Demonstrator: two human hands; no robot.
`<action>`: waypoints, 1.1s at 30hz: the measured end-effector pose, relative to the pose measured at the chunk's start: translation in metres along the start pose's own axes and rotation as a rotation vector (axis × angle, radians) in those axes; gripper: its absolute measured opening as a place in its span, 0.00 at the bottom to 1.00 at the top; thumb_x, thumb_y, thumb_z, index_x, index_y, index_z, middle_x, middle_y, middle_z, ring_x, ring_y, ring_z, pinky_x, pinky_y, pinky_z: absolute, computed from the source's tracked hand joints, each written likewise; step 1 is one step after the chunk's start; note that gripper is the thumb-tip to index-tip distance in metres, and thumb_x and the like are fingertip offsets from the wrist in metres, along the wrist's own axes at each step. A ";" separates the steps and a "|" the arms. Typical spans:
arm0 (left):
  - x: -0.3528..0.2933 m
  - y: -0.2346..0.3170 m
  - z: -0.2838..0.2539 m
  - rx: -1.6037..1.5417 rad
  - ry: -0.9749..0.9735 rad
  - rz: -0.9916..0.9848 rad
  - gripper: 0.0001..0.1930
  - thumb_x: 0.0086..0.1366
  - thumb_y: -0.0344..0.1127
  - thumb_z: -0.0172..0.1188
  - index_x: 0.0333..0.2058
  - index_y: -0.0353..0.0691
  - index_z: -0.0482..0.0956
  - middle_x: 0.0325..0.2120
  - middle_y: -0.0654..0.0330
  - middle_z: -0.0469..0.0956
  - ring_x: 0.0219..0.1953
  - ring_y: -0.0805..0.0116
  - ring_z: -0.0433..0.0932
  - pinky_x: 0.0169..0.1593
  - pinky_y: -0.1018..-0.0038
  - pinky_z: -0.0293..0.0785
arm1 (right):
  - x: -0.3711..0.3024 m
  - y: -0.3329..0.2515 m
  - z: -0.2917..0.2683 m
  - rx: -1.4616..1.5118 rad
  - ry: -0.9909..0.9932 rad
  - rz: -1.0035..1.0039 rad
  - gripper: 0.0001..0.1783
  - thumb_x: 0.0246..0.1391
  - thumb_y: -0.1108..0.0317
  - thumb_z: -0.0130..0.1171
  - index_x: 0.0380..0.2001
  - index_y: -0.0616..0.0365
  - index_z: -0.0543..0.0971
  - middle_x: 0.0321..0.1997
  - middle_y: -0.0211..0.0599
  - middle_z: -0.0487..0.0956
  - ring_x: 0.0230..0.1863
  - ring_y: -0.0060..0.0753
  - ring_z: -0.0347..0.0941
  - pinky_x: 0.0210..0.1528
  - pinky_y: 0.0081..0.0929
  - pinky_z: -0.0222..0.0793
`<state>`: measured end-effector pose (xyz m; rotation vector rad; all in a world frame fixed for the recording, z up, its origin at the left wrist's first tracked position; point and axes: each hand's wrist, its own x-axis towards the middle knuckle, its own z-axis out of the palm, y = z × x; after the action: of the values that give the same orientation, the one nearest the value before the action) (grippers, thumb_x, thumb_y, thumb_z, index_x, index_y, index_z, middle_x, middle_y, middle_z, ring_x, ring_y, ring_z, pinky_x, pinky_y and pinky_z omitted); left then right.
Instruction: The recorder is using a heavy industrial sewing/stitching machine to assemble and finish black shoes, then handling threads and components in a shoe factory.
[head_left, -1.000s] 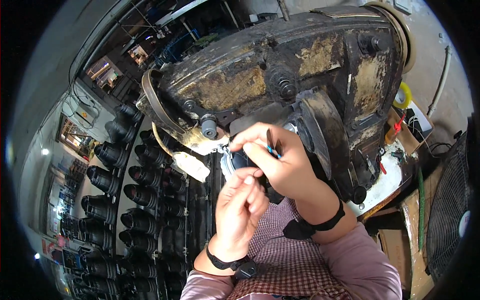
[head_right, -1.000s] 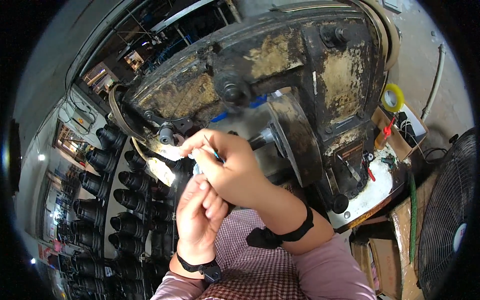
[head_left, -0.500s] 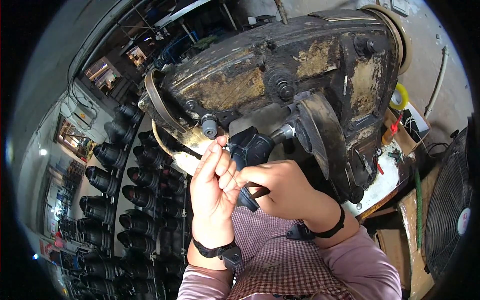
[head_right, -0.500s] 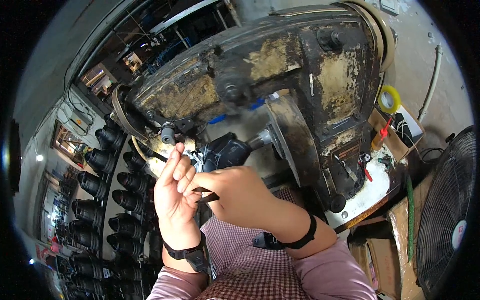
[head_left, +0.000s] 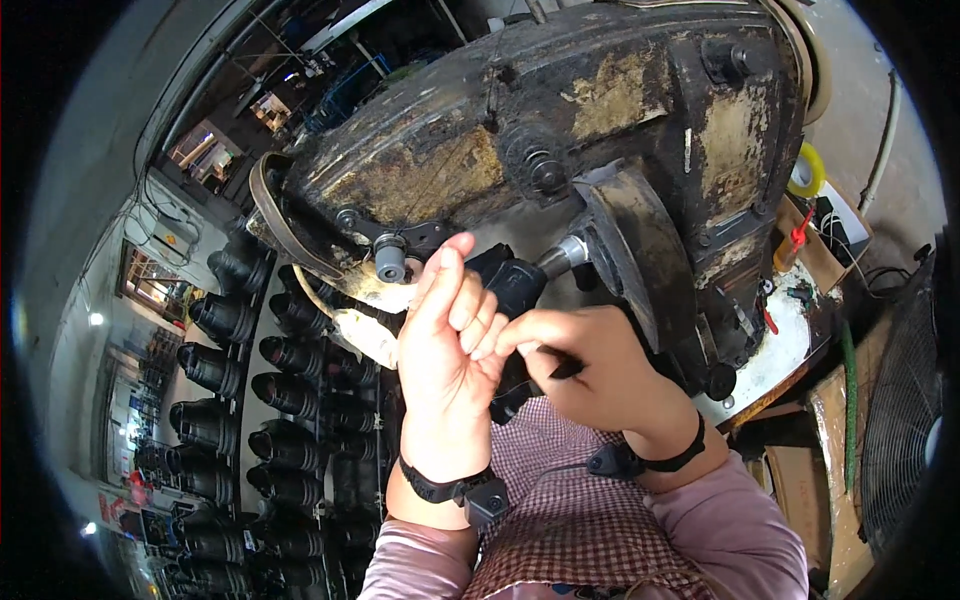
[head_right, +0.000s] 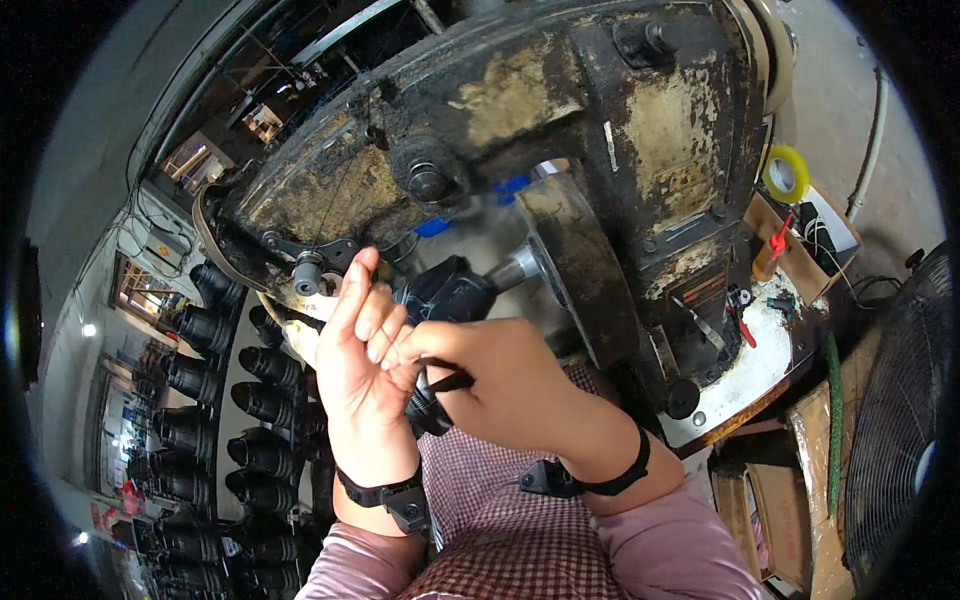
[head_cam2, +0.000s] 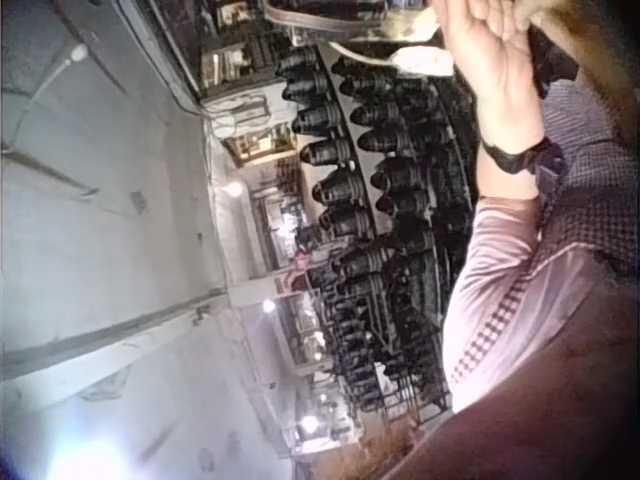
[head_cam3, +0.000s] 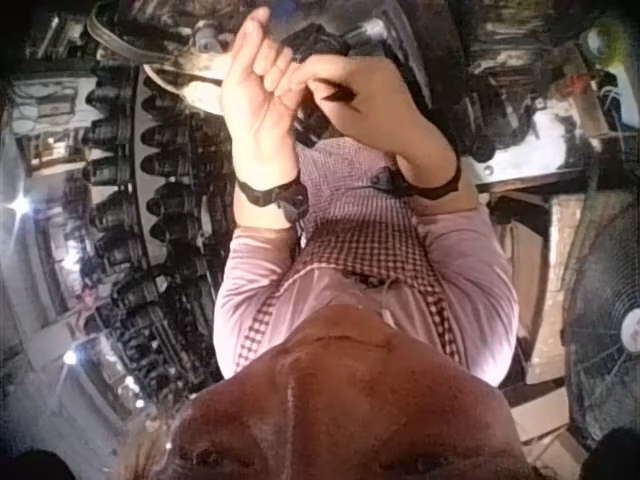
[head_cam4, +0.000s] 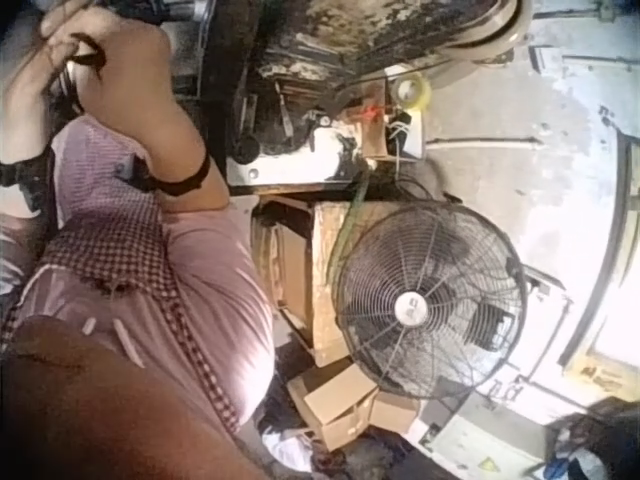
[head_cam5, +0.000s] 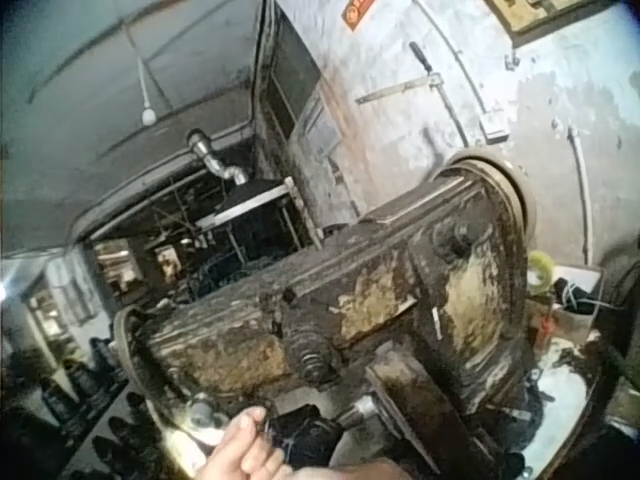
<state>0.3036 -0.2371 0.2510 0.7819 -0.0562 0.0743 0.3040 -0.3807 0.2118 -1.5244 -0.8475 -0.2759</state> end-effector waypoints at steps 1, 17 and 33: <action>0.004 0.001 0.000 -0.026 -0.042 -0.024 0.10 0.69 0.34 0.51 0.43 0.35 0.73 0.12 0.71 0.55 0.11 0.83 0.50 0.14 0.84 0.48 | 0.000 0.000 -0.001 0.020 0.009 0.047 0.16 0.39 0.81 0.54 0.34 0.52 0.79 0.18 0.37 0.72 0.18 0.34 0.68 0.22 0.27 0.62; -0.046 0.018 -0.038 -0.630 -0.087 0.085 0.11 0.73 0.35 0.40 0.44 0.39 0.72 0.15 0.71 0.55 0.13 0.81 0.49 0.16 0.83 0.47 | 0.009 -0.001 0.015 0.142 -0.328 0.045 0.20 0.37 0.78 0.53 0.39 0.54 0.79 0.20 0.36 0.73 0.20 0.38 0.71 0.24 0.29 0.64; -0.050 0.032 0.025 1.059 -0.573 0.190 0.08 0.66 0.29 0.52 0.39 0.35 0.79 0.27 0.60 0.79 0.26 0.72 0.74 0.33 0.75 0.72 | 0.053 -0.031 0.007 0.779 -0.104 0.382 0.22 0.60 0.56 0.55 0.46 0.67 0.76 0.30 0.34 0.78 0.24 0.10 0.63 0.24 0.09 0.56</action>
<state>0.2500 -0.2341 0.2871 1.8384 -0.6769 0.0552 0.3190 -0.3582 0.2676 -0.9327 -0.6153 0.3852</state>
